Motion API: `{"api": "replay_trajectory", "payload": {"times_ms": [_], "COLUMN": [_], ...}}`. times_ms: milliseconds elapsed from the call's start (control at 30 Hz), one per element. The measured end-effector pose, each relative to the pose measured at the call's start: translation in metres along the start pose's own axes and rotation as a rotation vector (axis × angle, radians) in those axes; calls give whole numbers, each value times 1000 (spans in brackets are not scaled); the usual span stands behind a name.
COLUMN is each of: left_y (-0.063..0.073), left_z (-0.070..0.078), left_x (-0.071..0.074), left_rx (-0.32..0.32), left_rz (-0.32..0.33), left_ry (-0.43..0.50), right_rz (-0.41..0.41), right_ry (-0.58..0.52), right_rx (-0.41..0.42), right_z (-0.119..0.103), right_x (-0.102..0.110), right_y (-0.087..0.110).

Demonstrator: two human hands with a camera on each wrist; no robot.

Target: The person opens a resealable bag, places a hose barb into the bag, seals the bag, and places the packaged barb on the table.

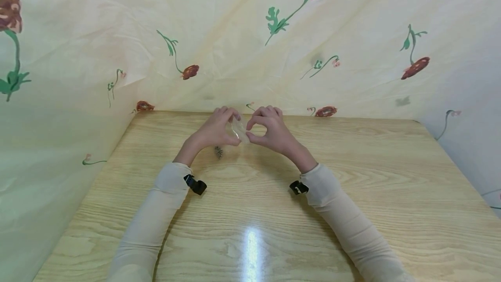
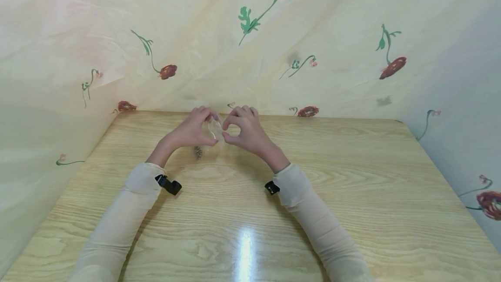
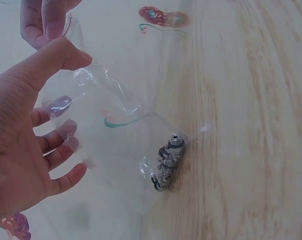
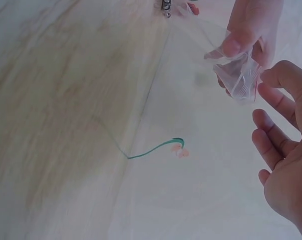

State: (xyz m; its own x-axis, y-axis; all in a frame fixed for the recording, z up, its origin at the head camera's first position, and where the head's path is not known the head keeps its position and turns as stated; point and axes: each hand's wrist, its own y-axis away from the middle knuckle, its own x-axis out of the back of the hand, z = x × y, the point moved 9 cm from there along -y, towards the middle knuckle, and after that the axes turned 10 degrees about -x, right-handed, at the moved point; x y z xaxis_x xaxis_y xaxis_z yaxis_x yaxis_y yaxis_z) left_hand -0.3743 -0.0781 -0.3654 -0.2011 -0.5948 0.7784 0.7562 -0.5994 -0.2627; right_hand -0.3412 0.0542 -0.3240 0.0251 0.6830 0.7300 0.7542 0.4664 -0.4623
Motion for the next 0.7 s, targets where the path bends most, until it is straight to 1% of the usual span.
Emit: {"api": "replay_trajectory", "payload": {"times_ms": [167,367,567,700], "left_y": [0,1,1,0], "left_z": [-4,-3,-5,-6], "left_x": [4,8,12,12], "left_rx": [15,34,56,52], "left_rz": [48,96,130,146], "left_ry": [-2,-26,-47,-62], "right_rz": [7,16,-3,-20], "right_ry": [13,26,31,35], "right_rx": [-7,-11,-41,-69], "right_z": [0,1,5,9], "right_x": [4,7,5,1], "right_y": [0,0,1,1]}}
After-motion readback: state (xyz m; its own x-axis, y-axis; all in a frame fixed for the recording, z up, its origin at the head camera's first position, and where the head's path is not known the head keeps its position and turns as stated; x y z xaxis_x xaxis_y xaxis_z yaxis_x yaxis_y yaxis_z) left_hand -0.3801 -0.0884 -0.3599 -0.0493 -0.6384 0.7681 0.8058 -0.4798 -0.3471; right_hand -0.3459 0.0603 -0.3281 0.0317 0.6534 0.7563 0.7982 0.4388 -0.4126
